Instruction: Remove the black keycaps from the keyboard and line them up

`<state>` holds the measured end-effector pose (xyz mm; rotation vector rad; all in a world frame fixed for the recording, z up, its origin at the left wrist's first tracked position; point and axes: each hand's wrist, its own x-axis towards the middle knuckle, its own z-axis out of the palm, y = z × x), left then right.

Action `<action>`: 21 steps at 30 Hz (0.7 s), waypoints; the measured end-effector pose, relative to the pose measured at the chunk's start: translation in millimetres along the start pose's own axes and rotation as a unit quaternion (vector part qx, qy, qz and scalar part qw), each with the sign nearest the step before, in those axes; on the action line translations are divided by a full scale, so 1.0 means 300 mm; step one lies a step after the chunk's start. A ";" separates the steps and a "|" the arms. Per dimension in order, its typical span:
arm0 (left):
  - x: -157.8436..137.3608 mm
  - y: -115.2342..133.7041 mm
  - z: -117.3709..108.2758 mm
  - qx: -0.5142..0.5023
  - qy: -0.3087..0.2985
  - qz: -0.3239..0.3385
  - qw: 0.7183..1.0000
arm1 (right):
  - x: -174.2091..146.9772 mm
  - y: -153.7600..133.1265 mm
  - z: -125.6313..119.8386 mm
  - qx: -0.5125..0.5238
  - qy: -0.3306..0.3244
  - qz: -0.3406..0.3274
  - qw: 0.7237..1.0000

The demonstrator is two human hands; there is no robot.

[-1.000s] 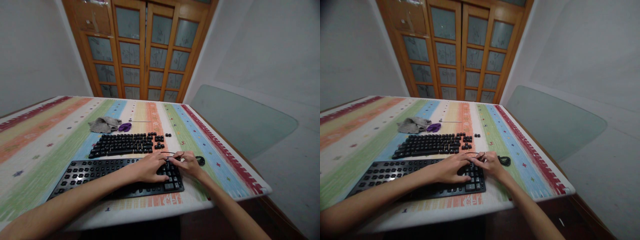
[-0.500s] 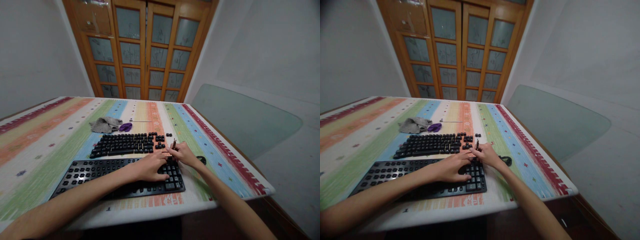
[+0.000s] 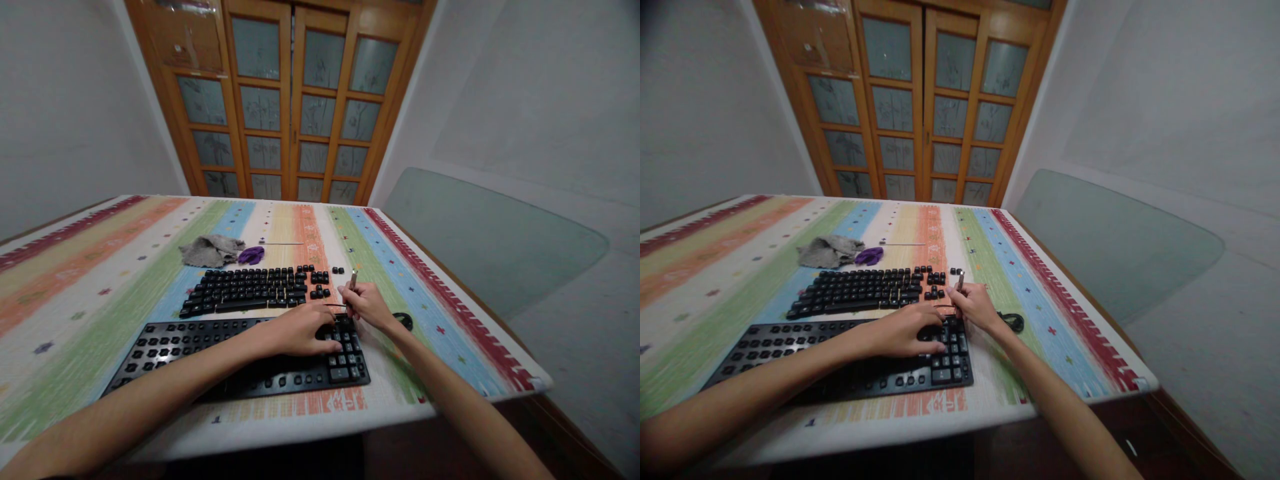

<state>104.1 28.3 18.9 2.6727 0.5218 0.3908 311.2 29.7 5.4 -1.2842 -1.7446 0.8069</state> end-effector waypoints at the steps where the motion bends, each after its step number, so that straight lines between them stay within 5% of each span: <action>1: 0.008 -0.005 -0.004 -0.012 0.006 -0.012 1.000 | 0.001 -0.005 -0.008 0.012 0.004 -0.003 1.000; 8: 0.087 -0.048 -0.013 -0.094 0.104 -0.039 0.989 | 0.002 -0.031 -0.043 0.069 0.048 -0.026 0.996; 16: 0.158 -0.065 -0.032 -0.010 0.074 0.024 0.997 | -0.010 -0.005 -0.059 0.008 0.101 -0.099 0.990; 21: 0.191 -0.101 -0.059 -0.011 0.058 0.031 0.998 | -0.009 0.022 -0.067 0.016 0.168 -0.070 0.983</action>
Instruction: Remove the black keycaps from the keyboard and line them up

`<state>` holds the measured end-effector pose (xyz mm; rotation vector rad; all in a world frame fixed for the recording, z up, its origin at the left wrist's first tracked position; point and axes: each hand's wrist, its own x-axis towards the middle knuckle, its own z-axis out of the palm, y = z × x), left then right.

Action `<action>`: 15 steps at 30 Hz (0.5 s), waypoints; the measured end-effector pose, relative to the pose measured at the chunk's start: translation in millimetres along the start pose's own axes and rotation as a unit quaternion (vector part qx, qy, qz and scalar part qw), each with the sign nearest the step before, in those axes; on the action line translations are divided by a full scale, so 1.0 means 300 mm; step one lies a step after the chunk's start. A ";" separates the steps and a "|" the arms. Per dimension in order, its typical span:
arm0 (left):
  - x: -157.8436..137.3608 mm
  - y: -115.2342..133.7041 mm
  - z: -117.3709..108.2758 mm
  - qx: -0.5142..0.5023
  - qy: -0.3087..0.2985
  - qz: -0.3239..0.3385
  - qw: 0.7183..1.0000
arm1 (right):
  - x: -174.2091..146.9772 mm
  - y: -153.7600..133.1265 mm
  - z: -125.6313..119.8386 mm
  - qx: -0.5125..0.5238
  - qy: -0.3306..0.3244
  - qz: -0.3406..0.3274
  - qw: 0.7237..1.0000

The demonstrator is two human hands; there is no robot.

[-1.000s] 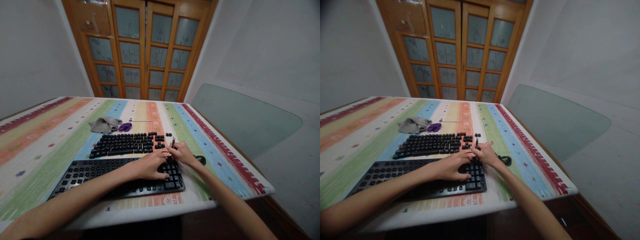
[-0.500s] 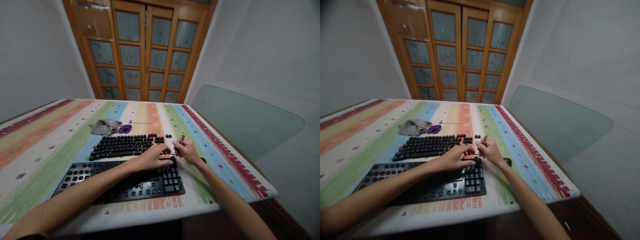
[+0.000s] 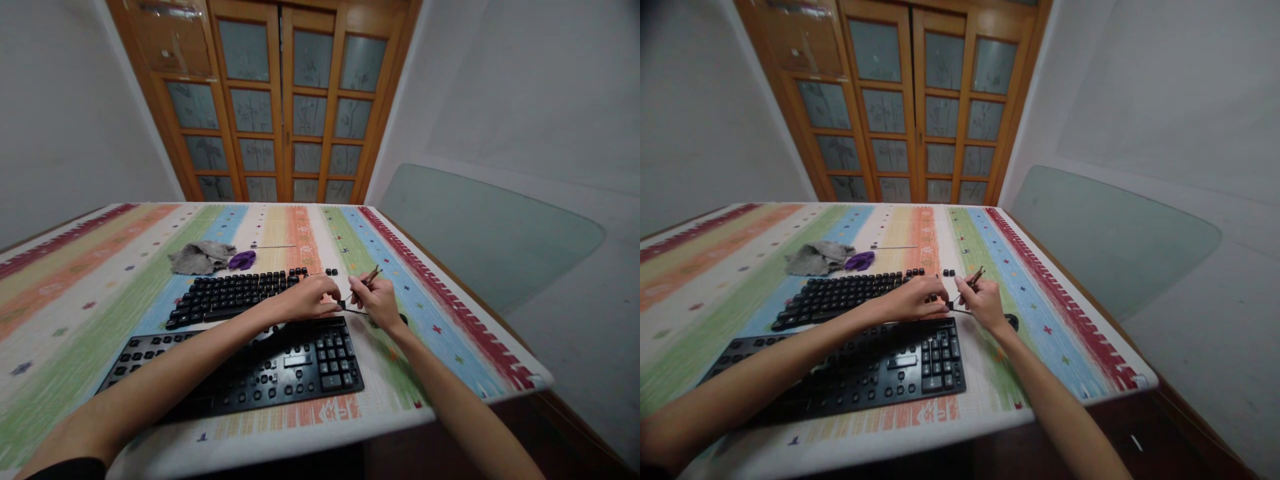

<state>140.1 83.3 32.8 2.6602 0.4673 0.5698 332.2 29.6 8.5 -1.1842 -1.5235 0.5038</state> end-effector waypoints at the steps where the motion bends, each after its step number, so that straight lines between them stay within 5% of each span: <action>1: 0.010 -0.012 -0.005 0.001 0.008 0.000 1.000 | 0.002 0.003 -0.003 0.007 0.019 0.012 1.000; 6: 0.085 -0.088 -0.014 0.076 0.068 -0.004 0.995 | 0.017 0.007 -0.022 0.021 0.094 0.037 0.995; 15: 0.235 -0.178 0.065 0.239 0.002 -0.023 0.971 | 0.009 0.007 -0.037 -0.011 0.117 0.021 0.993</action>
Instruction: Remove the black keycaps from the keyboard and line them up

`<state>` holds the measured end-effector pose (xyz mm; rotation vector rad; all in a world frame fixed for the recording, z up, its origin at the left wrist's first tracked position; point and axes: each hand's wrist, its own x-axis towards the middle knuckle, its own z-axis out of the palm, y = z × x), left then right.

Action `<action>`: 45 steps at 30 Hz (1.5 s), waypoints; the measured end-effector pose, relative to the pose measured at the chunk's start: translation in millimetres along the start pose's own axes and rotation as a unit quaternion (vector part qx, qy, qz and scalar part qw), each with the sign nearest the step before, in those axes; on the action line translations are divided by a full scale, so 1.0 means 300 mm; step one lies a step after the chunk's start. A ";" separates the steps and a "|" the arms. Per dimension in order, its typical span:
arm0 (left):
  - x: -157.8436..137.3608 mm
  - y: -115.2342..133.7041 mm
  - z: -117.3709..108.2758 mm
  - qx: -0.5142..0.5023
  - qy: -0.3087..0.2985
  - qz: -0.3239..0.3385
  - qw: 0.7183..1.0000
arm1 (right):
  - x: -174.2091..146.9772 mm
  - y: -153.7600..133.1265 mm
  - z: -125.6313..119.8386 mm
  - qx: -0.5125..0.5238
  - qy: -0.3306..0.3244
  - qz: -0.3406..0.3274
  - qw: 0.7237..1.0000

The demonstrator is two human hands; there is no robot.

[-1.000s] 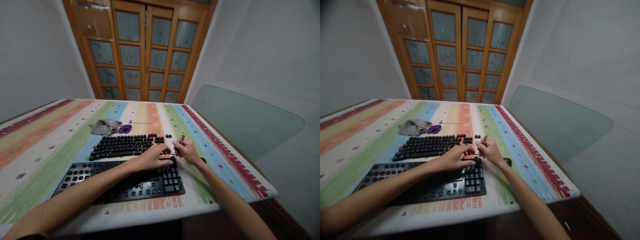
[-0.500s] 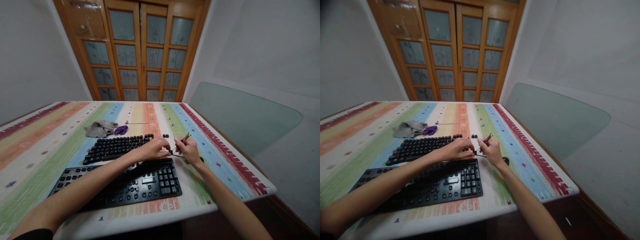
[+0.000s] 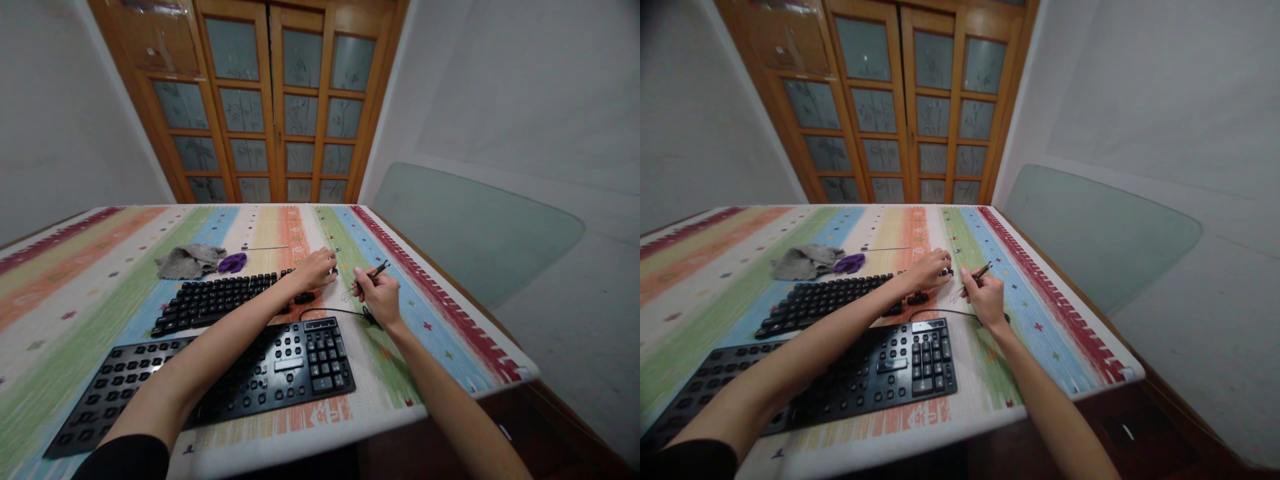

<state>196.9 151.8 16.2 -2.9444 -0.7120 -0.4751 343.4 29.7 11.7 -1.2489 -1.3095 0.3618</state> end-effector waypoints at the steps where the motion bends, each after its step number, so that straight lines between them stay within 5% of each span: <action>1: 0.008 0.000 0.010 0.004 -0.010 -0.004 1.000 | -0.002 0.000 0.000 -0.004 -0.001 -0.004 1.000; 24: 0.034 -0.008 0.071 0.005 -0.030 -0.061 0.998 | -0.011 -0.013 -0.001 0.002 -0.004 0.006 1.000; 30: 0.018 -0.003 0.054 0.002 -0.019 -0.061 0.998 | -0.016 -0.017 -0.007 -0.007 -0.062 -0.012 0.998; 40: -0.142 0.052 -0.036 -0.094 0.040 0.015 0.995 | -0.072 -0.009 -0.047 0.006 -0.218 -0.058 0.974; 45: -0.264 0.149 -0.101 -0.147 -0.002 0.031 0.989 | -0.114 0.016 -0.077 0.008 -0.234 -0.033 0.972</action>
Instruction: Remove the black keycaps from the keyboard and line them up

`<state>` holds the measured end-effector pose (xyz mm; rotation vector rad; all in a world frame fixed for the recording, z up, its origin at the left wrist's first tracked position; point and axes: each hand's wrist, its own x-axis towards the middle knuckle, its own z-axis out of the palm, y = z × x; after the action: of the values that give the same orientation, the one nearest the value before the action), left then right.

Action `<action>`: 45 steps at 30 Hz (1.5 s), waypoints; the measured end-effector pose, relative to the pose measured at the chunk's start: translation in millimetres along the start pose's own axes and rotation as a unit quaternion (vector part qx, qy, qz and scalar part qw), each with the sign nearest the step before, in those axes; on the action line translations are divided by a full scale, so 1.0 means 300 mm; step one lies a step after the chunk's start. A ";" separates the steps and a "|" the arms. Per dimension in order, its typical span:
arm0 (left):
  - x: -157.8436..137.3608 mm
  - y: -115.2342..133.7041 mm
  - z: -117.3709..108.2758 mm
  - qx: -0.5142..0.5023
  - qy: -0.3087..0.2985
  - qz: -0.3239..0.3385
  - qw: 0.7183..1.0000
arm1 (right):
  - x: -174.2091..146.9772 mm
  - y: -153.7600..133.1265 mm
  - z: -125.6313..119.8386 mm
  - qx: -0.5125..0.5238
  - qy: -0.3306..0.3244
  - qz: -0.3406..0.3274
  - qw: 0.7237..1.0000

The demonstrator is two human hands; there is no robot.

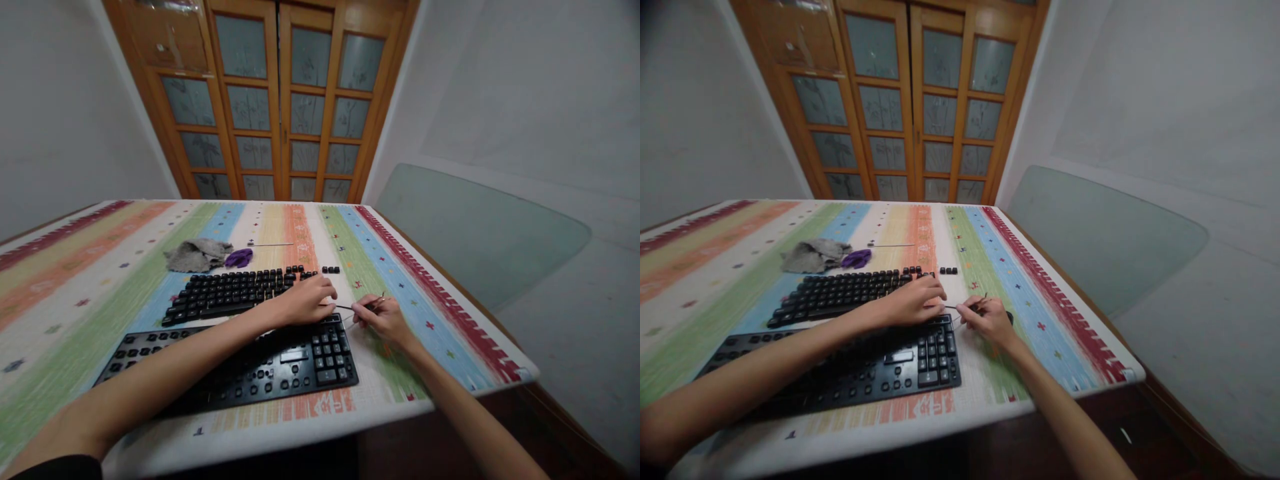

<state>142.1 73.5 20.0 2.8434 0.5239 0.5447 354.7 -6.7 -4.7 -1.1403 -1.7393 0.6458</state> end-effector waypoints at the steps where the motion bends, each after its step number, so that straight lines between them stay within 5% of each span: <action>1: -0.021 0.022 -0.002 -0.003 -0.012 0.003 1.000 | -0.006 0.001 0.001 0.003 0.001 0.004 1.000; 11: -0.131 0.112 0.008 -0.024 -0.052 0.008 0.998 | -0.018 0.009 0.031 0.017 0.017 0.005 1.000; 25: -0.124 0.116 0.010 -0.010 -0.062 0.009 0.998 | -0.006 -0.020 0.074 -0.140 0.012 -0.143 0.980; 29: -0.121 0.116 0.004 -0.007 -0.063 0.011 0.998 | 0.023 -0.029 0.069 -0.199 -0.034 -0.170 0.965; 34: -0.121 0.113 0.002 -0.001 -0.065 0.017 0.998 | 0.091 -0.046 0.066 -0.205 -0.099 -0.098 0.969; 45: -0.110 0.112 0.007 -0.006 -0.073 0.004 0.997 | 0.098 -0.018 0.098 -0.107 -0.018 -0.007 0.994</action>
<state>124.4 29.8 16.3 2.8476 0.4807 0.3355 321.8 19.3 -1.0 -1.2673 -1.8801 0.4834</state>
